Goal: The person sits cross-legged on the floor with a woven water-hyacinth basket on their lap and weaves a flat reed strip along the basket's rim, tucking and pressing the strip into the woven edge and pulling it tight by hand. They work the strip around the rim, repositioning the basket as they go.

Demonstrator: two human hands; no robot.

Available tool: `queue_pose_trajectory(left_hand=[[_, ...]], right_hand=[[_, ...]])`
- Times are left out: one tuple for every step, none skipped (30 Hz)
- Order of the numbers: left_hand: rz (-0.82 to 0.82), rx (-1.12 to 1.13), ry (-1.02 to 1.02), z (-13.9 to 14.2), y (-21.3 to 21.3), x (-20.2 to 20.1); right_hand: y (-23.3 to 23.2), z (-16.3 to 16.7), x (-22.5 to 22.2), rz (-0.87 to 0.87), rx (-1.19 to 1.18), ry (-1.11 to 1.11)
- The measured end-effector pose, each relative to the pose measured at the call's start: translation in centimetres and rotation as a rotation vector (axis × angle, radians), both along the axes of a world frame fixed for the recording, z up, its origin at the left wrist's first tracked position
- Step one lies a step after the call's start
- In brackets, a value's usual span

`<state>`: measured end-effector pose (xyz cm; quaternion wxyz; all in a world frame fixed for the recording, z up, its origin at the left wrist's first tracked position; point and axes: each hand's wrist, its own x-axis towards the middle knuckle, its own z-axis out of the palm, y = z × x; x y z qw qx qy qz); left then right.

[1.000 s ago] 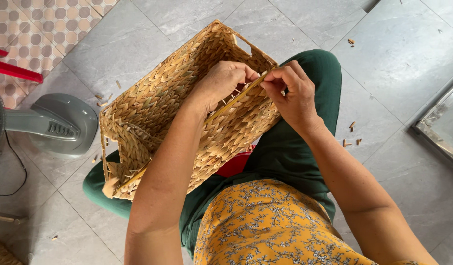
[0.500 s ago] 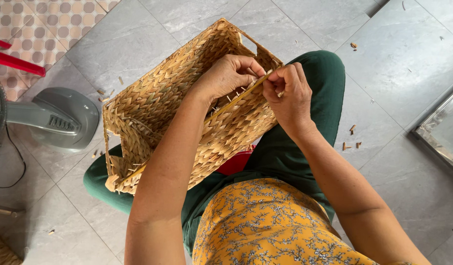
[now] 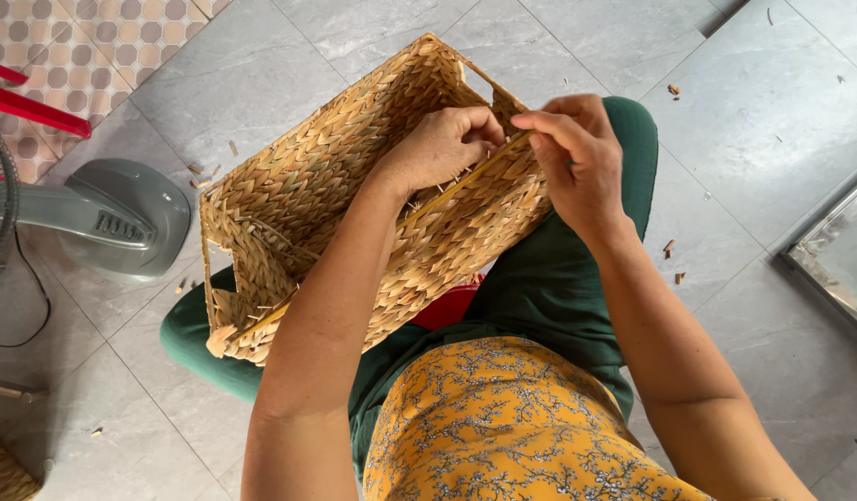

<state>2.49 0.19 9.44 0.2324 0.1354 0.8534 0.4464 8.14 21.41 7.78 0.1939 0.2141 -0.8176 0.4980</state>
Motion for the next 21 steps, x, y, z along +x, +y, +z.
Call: queue_pose_trajectory(left_hand=[[0.019, -0.012, -0.016, 0.2, -0.2, 0.2], [0.037, -0.023, -0.028, 0.4, -0.3, 0.3], [0.044, -0.042, -0.048, 0.5, -0.3, 0.4], [0.051, -0.060, -0.069, 0.6, -0.3, 0.5], [0.063, -0.077, -0.091, 0.6, -0.2, 0.7], [0.072, -0.057, -0.088, 0.6, -0.2, 0.8], [0.080, -0.038, -0.087, 0.5, -0.2, 1.1], [0.084, -0.021, -0.084, 0.5, -0.2, 1.2], [0.106, -0.007, -0.022, 0.6, -0.1, 1.4], [0.129, 0.008, 0.040, 0.6, -0.1, 1.8], [0.155, 0.023, 0.098, 0.8, -0.2, 2.3], [0.194, 0.035, 0.081, 1.0, -0.3, 3.0], [0.231, 0.046, 0.066, 1.2, -0.6, 3.6], [0.266, 0.056, 0.054, 1.6, -0.8, 4.2], [0.227, 0.031, 0.098, 1.9, -0.9, 5.0], [0.188, 0.005, 0.138, 2.3, -1.0, 5.7], [0.149, -0.018, 0.179, 2.6, -0.9, 6.4], [0.160, -0.087, 0.185, 2.8, -0.7, 6.8], [0.172, -0.157, 0.192, 3.0, -0.4, 7.1], [0.182, -0.225, 0.198, 3.2, -0.2, 7.3], [0.189, -0.215, 0.247, 3.4, 0.0, 7.4]], right_hand=[[0.0, 0.0, -0.3, 0.026, -0.013, -0.042], [0.0, -0.1, -0.6, 0.051, -0.025, -0.081], [0.1, -0.3, -0.8, 0.075, -0.038, -0.120], [0.3, -0.5, -1.0, 0.085, -0.043, -0.127], [0.5, -0.7, -1.1, 0.098, -0.047, -0.135], [0.7, -0.9, -1.2, 0.115, -0.050, -0.145], [1.0, -1.0, -1.3, 0.147, -0.081, -0.181], [1.3, -1.2, -1.3, 0.175, -0.114, -0.215], [1.5, -1.3, -1.4, 0.202, -0.147, -0.244], [1.8, -1.3, -1.4, 0.219, -0.224, -0.307], [1.9, -1.4, -1.4, 0.238, -0.301, -0.374], [2.0, -1.3, -1.4, 0.258, -0.379, -0.443], [2.0, -1.3, -1.3, 0.263, -0.360, -0.429], [1.9, -1.3, -1.4, 0.268, -0.342, -0.413], [1.7, -1.2, -1.4, 0.273, -0.325, -0.401], [1.5, -1.2, -1.4, 0.261, -0.282, -0.374], [1.2, -1.2, -1.5, 0.249, -0.237, -0.345], [1.0, -1.2, -1.6, 0.237, -0.191, -0.312], [0.7, -1.3, -1.8, 0.236, -0.140, -0.282], [0.5, -1.3, -2.0, 0.233, -0.089, -0.250], [0.4, -1.4, -2.2, 0.229, -0.037, -0.219]])
